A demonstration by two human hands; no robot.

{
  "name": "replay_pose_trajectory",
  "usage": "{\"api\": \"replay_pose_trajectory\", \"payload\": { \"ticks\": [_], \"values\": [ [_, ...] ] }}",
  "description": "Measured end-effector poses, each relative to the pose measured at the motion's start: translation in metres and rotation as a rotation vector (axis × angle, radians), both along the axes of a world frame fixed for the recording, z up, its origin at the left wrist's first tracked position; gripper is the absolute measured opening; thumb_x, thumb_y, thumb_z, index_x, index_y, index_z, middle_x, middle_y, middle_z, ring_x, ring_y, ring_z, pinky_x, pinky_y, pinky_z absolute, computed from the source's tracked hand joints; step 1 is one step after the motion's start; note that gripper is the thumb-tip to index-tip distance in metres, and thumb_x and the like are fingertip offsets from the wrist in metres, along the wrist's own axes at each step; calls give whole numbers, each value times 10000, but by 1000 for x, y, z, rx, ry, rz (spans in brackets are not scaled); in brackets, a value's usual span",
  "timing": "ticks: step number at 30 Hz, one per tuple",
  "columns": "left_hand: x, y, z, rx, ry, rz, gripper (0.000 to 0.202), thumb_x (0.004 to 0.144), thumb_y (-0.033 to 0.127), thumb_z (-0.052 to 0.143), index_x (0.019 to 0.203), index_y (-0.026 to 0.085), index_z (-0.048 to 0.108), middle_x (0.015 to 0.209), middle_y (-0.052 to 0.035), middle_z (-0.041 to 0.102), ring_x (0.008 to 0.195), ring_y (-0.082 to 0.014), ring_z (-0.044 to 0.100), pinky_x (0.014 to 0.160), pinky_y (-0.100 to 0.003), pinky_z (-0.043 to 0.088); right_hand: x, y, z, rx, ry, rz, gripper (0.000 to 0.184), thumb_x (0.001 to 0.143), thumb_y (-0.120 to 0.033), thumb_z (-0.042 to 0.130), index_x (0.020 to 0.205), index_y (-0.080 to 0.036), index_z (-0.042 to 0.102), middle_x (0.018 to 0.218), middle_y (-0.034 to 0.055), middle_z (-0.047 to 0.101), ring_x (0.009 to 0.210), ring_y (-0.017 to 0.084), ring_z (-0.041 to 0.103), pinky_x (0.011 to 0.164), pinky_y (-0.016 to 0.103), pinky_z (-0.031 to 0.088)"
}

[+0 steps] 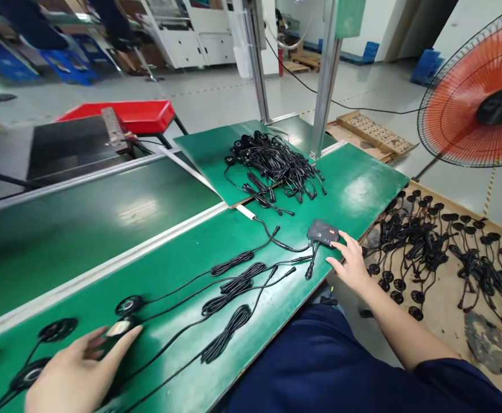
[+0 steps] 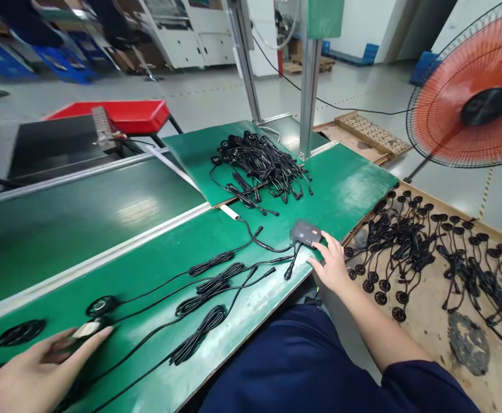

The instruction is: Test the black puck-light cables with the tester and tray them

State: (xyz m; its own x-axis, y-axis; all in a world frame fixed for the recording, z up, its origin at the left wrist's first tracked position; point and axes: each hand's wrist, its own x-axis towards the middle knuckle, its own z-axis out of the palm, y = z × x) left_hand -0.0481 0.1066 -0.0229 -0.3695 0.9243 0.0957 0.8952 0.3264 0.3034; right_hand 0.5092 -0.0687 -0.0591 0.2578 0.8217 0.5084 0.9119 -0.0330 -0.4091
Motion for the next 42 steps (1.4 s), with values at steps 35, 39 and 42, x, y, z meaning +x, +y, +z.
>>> {"api": "replay_pose_trajectory", "payload": {
  "ticks": [35,39,42],
  "values": [
    [10,-18,-10,152,-315,-273,514,804,614,688,1035,155,682,827,-58,681,701,-195,595,687,-327,509,7,19,-25,181,-9,-37,306,945,-464,595,1100,-214,681,1444,123,601,1331,286,561,1159,416,389],
    [12,-18,-7,197,-276,-278,414,893,566,608,1005,174,685,843,-71,700,730,-210,626,742,-350,529,10,21,-31,192,-6,-46,317,928,-470,580,1103,-225,681,1434,127,607,1323,303,573,1148,450,409],
    [14,-18,-4,231,-228,-309,300,918,489,589,887,207,687,915,-86,715,853,-236,653,833,-371,527,13,23,-34,239,-20,-32,299,909,-453,601,1096,-237,688,1424,122,616,1307,310,588,1133,455,422]
  ]
}}
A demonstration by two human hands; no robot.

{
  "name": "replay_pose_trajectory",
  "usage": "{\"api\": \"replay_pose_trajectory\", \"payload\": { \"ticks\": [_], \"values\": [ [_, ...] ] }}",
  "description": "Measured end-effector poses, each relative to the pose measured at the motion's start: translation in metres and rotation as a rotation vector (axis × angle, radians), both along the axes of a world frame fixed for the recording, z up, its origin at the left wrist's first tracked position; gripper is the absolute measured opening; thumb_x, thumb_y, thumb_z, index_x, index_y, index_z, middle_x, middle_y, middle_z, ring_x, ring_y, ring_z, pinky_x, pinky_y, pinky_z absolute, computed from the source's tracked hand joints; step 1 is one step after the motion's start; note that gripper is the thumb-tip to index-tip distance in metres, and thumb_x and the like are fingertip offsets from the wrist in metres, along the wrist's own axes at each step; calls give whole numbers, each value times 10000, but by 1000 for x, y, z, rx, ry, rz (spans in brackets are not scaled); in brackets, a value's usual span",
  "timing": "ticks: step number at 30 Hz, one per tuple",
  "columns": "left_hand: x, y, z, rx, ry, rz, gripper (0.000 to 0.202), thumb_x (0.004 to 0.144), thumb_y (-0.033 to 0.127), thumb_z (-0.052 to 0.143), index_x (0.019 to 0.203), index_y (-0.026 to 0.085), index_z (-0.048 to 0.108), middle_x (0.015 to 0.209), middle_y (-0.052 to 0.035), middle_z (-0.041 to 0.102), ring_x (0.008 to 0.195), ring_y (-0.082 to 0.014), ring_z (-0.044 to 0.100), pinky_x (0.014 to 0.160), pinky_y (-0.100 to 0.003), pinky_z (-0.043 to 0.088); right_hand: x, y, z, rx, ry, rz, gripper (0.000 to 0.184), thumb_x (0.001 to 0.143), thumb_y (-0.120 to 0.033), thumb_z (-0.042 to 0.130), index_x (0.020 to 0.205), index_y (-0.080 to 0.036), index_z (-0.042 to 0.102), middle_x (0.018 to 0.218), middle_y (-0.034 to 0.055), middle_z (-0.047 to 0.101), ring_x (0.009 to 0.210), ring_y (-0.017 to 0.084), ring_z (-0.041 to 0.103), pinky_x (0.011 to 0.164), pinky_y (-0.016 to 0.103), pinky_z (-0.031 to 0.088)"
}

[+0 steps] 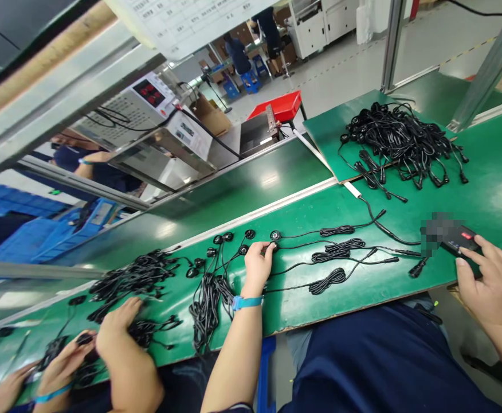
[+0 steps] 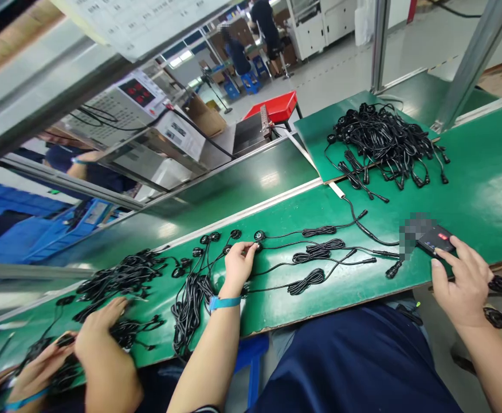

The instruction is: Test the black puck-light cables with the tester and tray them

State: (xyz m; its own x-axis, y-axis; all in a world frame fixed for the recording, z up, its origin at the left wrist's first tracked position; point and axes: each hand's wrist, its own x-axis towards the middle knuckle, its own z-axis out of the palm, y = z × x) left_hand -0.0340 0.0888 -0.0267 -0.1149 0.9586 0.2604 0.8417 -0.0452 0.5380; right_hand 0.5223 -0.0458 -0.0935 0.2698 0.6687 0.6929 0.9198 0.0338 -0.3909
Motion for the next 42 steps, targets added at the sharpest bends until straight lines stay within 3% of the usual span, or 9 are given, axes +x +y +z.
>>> {"api": "replay_pose_trajectory", "payload": {
  "ticks": [3,6,13,20,24,32,42],
  "values": [
    [2,0,2,34,38,-23,230,926,414,580,829,226,670,988,-92,727,990,-259,654,918,-390,515,1,1,-1,-9,-1,-6,316,906,-465,592,1099,-237,693,1423,131,615,1310,319,587,1132,465,421],
    [2,-2,2,55,67,-15,196,933,378,569,849,231,666,979,-89,741,981,-267,662,938,-402,505,0,2,0,-3,-3,-3,308,909,-460,591,1092,-237,699,1418,127,620,1303,321,592,1127,470,428],
    [0,-6,2,84,111,46,220,977,376,509,893,213,630,862,-90,732,761,-242,677,739,-344,490,-5,1,6,28,-15,12,262,927,-412,608,1090,-228,700,1437,110,610,1308,306,587,1135,444,427],
    [0,-1,9,96,144,-16,203,972,364,497,860,230,600,979,-123,734,984,-285,673,935,-412,501,-3,-1,3,-2,-6,-12,293,923,-447,581,1075,-225,697,1422,125,617,1298,318,590,1105,467,442],
    [2,8,12,95,97,30,218,984,381,486,908,220,612,957,-102,745,837,-246,688,825,-365,515,-1,1,2,21,-18,3,272,915,-416,605,1100,-240,697,1422,122,618,1294,326,593,1096,487,450],
    [12,44,9,48,37,-2,230,938,404,560,872,216,676,887,-67,748,781,-221,667,827,-344,501,0,2,3,51,-43,16,250,908,-380,631,1098,-235,703,1422,118,621,1274,342,610,1093,497,464],
    [10,35,13,-35,-26,-35,326,953,454,516,928,186,700,894,-59,754,789,-199,669,757,-300,516,-1,2,-2,-3,-5,-3,290,913,-424,602,1091,-218,701,1421,141,615,1293,346,595,1106,502,444]
  ]
}}
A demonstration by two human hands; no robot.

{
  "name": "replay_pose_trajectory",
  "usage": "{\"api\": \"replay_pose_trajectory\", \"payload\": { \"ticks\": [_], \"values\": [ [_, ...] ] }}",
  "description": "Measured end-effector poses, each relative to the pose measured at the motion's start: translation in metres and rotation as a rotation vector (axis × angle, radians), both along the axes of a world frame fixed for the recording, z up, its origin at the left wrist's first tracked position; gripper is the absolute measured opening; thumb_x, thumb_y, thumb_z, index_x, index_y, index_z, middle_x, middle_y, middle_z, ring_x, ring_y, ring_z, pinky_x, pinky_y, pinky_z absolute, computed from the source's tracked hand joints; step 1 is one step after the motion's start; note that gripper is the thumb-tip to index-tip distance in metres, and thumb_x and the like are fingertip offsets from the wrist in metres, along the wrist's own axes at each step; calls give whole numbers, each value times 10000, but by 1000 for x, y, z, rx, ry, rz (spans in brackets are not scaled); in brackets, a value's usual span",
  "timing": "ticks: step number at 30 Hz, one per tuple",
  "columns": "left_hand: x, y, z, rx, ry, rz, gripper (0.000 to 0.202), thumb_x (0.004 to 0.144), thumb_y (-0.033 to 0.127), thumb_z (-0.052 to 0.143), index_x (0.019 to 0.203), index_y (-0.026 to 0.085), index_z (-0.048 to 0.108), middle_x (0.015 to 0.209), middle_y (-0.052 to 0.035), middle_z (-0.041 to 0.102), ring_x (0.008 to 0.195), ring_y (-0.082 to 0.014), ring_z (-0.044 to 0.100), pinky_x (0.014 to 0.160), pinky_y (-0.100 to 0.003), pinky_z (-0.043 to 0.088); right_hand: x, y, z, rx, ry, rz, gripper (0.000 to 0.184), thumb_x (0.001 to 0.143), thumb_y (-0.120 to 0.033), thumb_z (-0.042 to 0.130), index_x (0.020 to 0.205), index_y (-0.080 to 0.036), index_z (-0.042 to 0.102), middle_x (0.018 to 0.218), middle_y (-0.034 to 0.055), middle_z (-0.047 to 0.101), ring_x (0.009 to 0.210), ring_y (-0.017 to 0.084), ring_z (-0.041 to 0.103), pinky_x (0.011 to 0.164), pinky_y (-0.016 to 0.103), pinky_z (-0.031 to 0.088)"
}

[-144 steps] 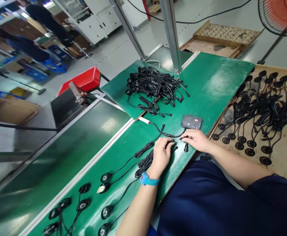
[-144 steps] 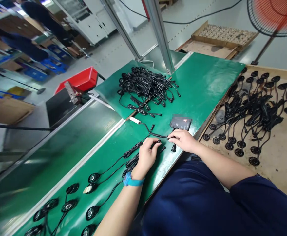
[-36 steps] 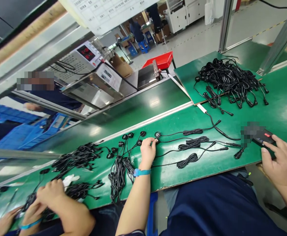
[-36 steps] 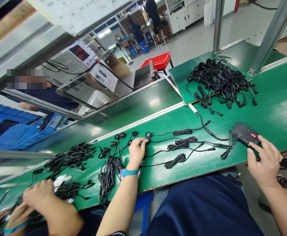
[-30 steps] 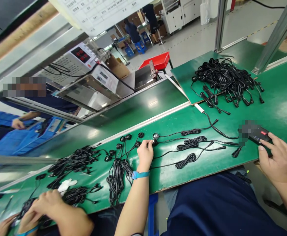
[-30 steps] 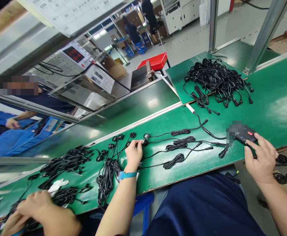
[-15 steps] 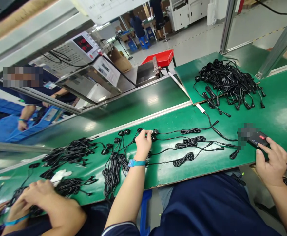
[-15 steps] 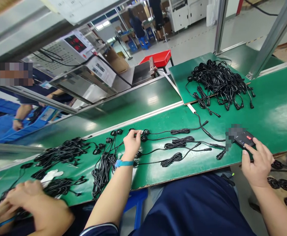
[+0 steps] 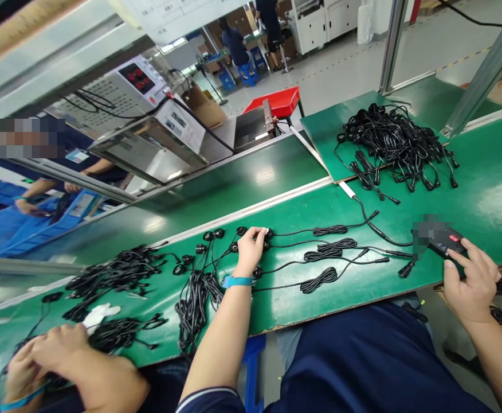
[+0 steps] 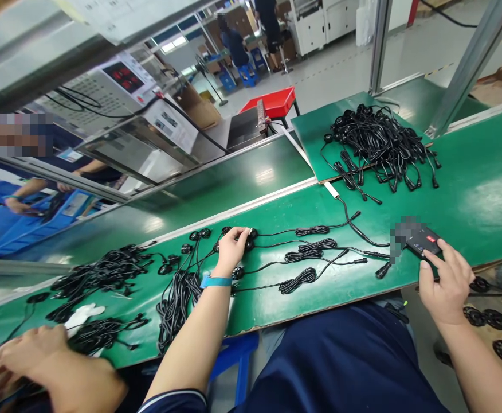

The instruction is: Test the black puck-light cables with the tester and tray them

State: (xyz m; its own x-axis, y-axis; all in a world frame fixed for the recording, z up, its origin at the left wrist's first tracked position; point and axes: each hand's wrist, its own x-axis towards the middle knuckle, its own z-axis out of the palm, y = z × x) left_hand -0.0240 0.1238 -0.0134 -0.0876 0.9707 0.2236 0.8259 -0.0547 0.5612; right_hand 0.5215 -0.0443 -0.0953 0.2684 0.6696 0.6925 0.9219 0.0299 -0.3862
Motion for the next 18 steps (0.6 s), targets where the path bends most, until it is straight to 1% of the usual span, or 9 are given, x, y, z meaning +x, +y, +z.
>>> {"api": "replay_pose_trajectory", "payload": {
  "ticks": [3,5,8,10,11,13,15,17,18],
  "values": [
    [-2,3,0,-24,21,-48,261,931,419,555,893,200,693,880,-49,747,797,-205,670,795,-319,524,2,-1,1,-28,3,-17,309,929,-454,597,1090,-212,704,1417,141,618,1300,332,588,1116,484,436],
    [-1,4,1,-18,50,-57,209,913,380,580,892,200,685,892,-65,741,839,-235,674,847,-364,529,3,-4,9,-34,2,1,303,938,-436,632,1129,-212,708,1423,134,615,1299,314,590,1123,457,438],
    [18,0,7,67,98,-33,203,920,327,570,1001,173,674,1095,-146,722,1087,-309,642,1015,-466,481,-1,-11,32,-2,-4,9,399,925,-397,713,1274,-207,685,1429,151,607,1292,312,601,1151,460,429],
    [52,-10,14,171,115,-111,217,962,317,545,1069,167,660,1200,-167,692,1189,-314,598,1074,-486,443,-11,-13,49,22,31,33,464,908,-365,751,1336,-209,665,1396,157,630,1244,313,636,1138,472,451],
    [75,-17,18,216,115,-199,218,989,321,532,1091,174,655,1212,-157,691,1190,-300,598,1072,-475,446,-19,-12,56,16,72,73,455,905,-348,757,1332,-216,671,1362,150,653,1173,299,673,1091,458,495],
    [128,-32,23,239,96,-463,222,1029,346,519,1139,198,642,1195,-119,704,1151,-263,614,1037,-440,461,-36,-6,66,-49,180,211,377,928,-331,731,1290,-230,698,1261,120,706,929,229,723,907,384,587],
    [183,-47,26,187,83,-727,256,1046,378,512,1191,200,626,1190,-102,705,1123,-242,615,1008,-416,461,-51,5,69,-177,238,378,318,967,-352,683,1258,-227,711,1142,89,736,685,155,661,729,325,594],
    [227,-57,23,120,94,-902,322,1039,429,532,1226,180,617,1155,-106,703,1080,-242,609,964,-402,460,-61,16,65,-290,229,493,304,996,-383,644,1238,-216,716,1072,71,740,585,123,589,676,308,579],
    [243,-60,21,86,109,-950,346,1031,451,545,1222,173,623,1120,-106,701,1051,-244,605,933,-396,460,-63,22,63,-319,223,522,288,1003,-392,637,1209,-212,727,1055,66,741,579,120,582,684,306,579]
  ]
}}
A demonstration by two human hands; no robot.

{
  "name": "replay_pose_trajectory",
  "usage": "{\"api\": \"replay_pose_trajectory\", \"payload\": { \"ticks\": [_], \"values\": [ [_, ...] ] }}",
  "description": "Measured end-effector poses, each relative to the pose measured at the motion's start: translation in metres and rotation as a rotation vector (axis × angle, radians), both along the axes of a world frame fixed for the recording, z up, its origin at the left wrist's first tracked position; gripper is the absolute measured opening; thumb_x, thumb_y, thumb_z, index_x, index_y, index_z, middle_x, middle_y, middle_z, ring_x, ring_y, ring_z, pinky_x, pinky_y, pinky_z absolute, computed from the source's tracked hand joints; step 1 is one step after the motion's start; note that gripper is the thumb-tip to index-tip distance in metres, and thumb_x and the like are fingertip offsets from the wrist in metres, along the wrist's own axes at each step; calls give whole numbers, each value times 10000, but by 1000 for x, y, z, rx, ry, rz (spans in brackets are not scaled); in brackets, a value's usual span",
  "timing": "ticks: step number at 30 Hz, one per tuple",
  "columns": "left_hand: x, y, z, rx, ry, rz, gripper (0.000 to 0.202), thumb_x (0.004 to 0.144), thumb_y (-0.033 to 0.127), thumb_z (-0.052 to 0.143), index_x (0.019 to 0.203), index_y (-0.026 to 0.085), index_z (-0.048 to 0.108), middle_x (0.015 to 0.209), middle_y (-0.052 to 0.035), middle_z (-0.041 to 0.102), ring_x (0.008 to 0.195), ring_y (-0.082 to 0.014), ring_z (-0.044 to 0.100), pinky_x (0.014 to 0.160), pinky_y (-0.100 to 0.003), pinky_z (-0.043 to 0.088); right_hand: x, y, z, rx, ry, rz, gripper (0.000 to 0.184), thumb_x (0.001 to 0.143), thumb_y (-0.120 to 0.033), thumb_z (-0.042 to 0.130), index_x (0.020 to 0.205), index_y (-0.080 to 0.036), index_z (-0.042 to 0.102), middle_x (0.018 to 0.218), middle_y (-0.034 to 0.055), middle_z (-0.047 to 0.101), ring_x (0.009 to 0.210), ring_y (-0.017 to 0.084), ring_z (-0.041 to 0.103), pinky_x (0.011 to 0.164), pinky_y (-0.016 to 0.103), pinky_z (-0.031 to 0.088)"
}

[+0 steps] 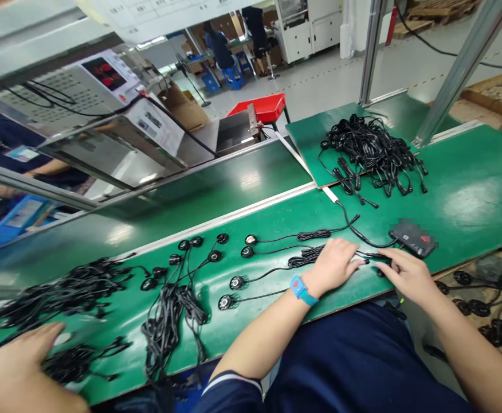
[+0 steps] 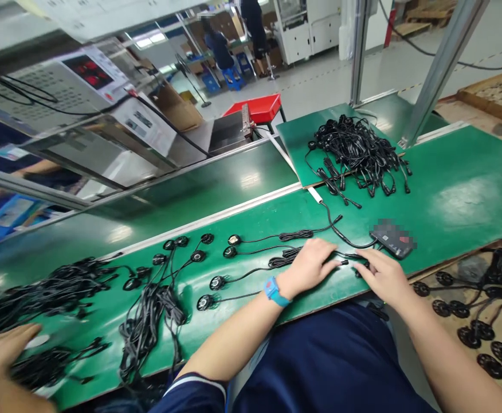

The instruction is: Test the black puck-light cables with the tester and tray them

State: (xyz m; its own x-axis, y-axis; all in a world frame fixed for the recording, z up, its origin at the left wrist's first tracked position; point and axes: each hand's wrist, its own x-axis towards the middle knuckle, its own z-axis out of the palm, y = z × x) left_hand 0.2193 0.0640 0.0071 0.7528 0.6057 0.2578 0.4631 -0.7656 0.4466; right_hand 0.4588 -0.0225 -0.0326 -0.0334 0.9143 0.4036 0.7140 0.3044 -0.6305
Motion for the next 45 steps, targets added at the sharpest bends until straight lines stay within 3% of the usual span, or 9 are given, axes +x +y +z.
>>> {"api": "replay_pose_trajectory", "payload": {
  "ticks": [3,7,10,13,19,25,31,35,45],
  "values": [
    [24,-1,-12,-51,77,-32,303,1030,450,543,1076,181,676,974,-84,677,956,-236,589,844,-376,437,2,10,-5,-4,26,5,216,999,-389,649,1054,-216,766,1015,51,747,671,144,643,738,305,578],
    [15,2,-22,-128,54,-32,295,1054,365,502,872,188,652,845,-58,633,854,-214,571,798,-362,415,7,12,-3,-80,167,6,200,984,-381,668,948,-216,776,922,37,743,726,163,663,717,298,552],
    [4,4,-16,-232,-5,-17,277,1050,324,507,835,191,620,823,-51,629,817,-207,577,800,-357,437,5,12,1,-152,299,-23,196,974,-373,677,919,-212,774,881,27,730,656,145,622,657,286,517],
    [2,12,-6,-275,-47,-7,222,1015,379,582,890,201,628,856,-50,646,823,-213,601,805,-354,472,1,14,1,-139,353,-33,188,984,-350,653,979,-211,780,931,42,732,753,162,654,726,291,522],
    [35,55,-12,26,-44,249,298,963,423,633,1132,178,640,1079,-141,667,1056,-334,605,954,-486,476,-5,15,-1,-139,369,-91,166,981,-309,648,1011,-194,763,901,48,720,753,164,643,787,304,526],
    [57,87,-22,-142,18,333,135,877,296,660,778,212,625,823,-72,592,834,-272,598,806,-401,494,-6,14,-3,-117,384,-101,150,971,-304,667,994,-189,760,854,36,698,684,145,607,746,292,506],
    [35,51,-9,-334,-189,202,193,934,402,601,890,215,593,815,-9,638,751,-190,598,744,-315,483,-6,14,-8,-113,432,-123,178,966,-331,682,1023,-181,761,860,37,695,665,134,591,702,274,499],
    [24,28,-12,-376,-202,130,187,934,392,610,890,212,589,793,3,646,716,-170,607,705,-292,490,-5,15,-5,-113,456,-109,193,981,-337,663,1024,-182,769,888,44,702,697,141,609,691,267,509],
    [37,22,-12,-240,-165,-63,151,991,307,589,994,217,710,934,-54,744,862,-219,675,816,-369,538,-8,13,-10,-4,240,-38,279,1055,-359,552,1083,-192,773,978,81,738,886,193,698,840,325,575]
  ]
}}
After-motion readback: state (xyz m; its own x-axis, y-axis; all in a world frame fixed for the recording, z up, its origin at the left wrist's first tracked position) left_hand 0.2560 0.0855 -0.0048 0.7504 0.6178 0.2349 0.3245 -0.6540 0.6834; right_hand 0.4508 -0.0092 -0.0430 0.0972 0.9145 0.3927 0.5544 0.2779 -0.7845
